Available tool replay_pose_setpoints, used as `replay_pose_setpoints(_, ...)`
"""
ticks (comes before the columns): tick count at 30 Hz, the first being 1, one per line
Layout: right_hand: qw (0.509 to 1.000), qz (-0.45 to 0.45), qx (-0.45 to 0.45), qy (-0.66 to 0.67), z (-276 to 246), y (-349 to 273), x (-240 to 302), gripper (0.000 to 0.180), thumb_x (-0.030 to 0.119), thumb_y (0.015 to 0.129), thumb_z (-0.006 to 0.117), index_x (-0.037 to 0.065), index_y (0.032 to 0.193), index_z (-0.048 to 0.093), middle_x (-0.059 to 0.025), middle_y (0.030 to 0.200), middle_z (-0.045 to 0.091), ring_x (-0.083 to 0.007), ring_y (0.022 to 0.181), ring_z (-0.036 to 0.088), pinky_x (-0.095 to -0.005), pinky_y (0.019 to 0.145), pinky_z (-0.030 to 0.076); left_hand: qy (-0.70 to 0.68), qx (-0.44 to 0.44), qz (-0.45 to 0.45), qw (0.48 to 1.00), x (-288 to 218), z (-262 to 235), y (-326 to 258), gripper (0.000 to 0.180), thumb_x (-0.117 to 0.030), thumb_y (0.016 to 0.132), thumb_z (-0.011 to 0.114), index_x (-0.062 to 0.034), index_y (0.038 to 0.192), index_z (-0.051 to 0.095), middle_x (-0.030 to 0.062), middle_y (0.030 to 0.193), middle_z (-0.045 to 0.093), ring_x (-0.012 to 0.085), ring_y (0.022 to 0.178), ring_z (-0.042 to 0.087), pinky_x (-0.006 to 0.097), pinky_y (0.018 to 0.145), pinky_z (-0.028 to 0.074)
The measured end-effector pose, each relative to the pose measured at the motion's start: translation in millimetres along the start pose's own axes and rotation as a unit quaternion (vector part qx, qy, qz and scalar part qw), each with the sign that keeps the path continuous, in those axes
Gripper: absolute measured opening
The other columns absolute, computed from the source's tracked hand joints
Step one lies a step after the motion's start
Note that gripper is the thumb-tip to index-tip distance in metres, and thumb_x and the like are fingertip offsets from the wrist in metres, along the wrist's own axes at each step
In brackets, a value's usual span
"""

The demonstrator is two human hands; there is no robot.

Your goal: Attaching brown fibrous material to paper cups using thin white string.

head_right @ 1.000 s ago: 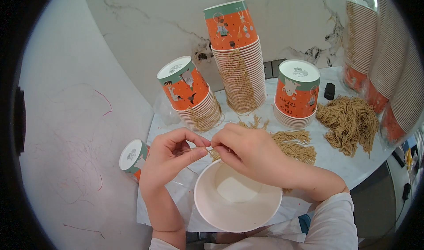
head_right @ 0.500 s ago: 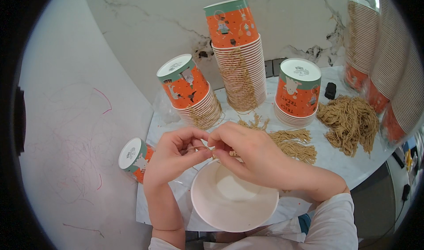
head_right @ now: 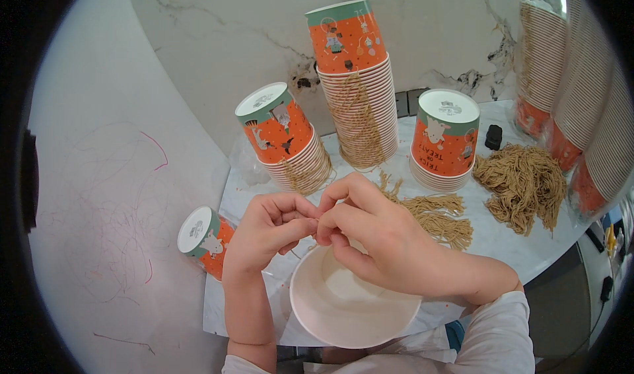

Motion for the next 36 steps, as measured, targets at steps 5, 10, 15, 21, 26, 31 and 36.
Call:
replay_pose_setpoints(5, 0.999, 0.021, -0.013, 0.032, 3, 0, -1, 0.012, -0.002, 0.086, 0.070, 0.000, 0.096, 0.065, -0.0119, 0.114, 0.055, -0.0224, 0.088, 0.068, -0.0330, 0.076, 0.057, -0.008, -0.015, -0.031, 0.999, 4, -3, 0, 0.010, -0.008, 0.091, 0.069, 0.0008, 0.096, 0.070, 0.0031, 0.078, 0.073, 0.0002, 0.057, 0.057, 0.017, 0.045, 0.039)
replay_pose_setpoints(10, 0.998, 0.051, -0.015, 0.024, 6, -3, -7, 0.018, 0.000, 0.082, 0.079, 0.003, 0.098, 0.071, -0.0112, 0.119, 0.055, -0.0201, 0.091, 0.069, -0.0310, 0.079, 0.057, -0.020, -0.015, -0.037, 0.999, 4, -2, 0, 0.009, -0.008, 0.090, 0.070, 0.0000, 0.093, 0.069, 0.0016, 0.075, 0.071, 0.0002, 0.055, 0.055, 0.018, 0.045, 0.037)
replay_pose_setpoints(15, 0.998, 0.052, -0.028, 0.015, 9, -4, -9, 0.016, 0.000, 0.081, 0.079, 0.003, 0.095, 0.071, -0.0106, 0.118, 0.057, -0.0202, 0.089, 0.068, -0.0310, 0.076, 0.056, -0.017, -0.015, -0.044, 0.999, 6, -2, 1, 0.008, -0.008, 0.090, 0.070, -0.0004, 0.093, 0.067, 0.0006, 0.074, 0.069, 0.0005, 0.057, 0.055, 0.018, 0.046, 0.036)
replay_pose_setpoints(21, 0.999, 0.041, -0.018, 0.010, 8, -2, -10, 0.017, -0.003, 0.079, 0.077, 0.002, 0.093, 0.068, -0.0110, 0.117, 0.056, -0.0217, 0.089, 0.067, -0.0324, 0.075, 0.056, 0.002, -0.006, -0.042, 0.999, 4, 3, 0, 0.009, -0.005, 0.088, 0.069, -0.0007, 0.095, 0.066, -0.0006, 0.078, 0.069, 0.0005, 0.067, 0.060, 0.017, 0.053, 0.041)
replay_pose_setpoints(26, 1.000, -0.006, -0.008, -0.007, 12, -1, -7, 0.018, -0.004, 0.079, 0.074, 0.000, 0.094, 0.064, -0.0128, 0.116, 0.055, -0.0229, 0.089, 0.067, -0.0332, 0.073, 0.057, 0.020, -0.001, 0.013, 1.000, 10, -1, 4, 0.009, -0.001, 0.083, 0.069, -0.0008, 0.091, 0.065, -0.0053, 0.081, 0.062, -0.0007, 0.072, 0.054, 0.017, 0.061, 0.042)
replay_pose_setpoints(31, 0.996, -0.071, -0.015, -0.045, 15, 0, -4, 0.017, -0.004, 0.081, 0.072, -0.003, 0.093, 0.061, -0.0146, 0.115, 0.053, -0.0260, 0.089, 0.066, -0.0348, 0.072, 0.057, 0.077, -0.028, 0.032, 0.996, 9, -5, 3, 0.013, 0.002, 0.081, 0.067, -0.0010, 0.093, 0.065, -0.0065, 0.083, 0.060, -0.0025, 0.067, 0.046, 0.017, 0.059, 0.037)
replay_pose_setpoints(36, 0.990, -0.115, -0.025, -0.076, 14, 0, -2, 0.018, -0.004, 0.080, 0.073, -0.004, 0.094, 0.061, -0.0159, 0.113, 0.055, -0.0282, 0.089, 0.065, -0.0352, 0.072, 0.057, -0.015, -0.050, 0.062, 0.997, 7, 1, 3, 0.014, -0.001, 0.081, 0.069, -0.0017, 0.094, 0.070, -0.0068, 0.080, 0.061, -0.0032, 0.062, 0.036, 0.018, 0.055, 0.030)
Point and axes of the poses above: each hand's wrist, its own y-axis towards the middle knuckle, its own z-axis out of the palm, x = y × z, the point moved 5 cm from there along y, towards the middle knuckle
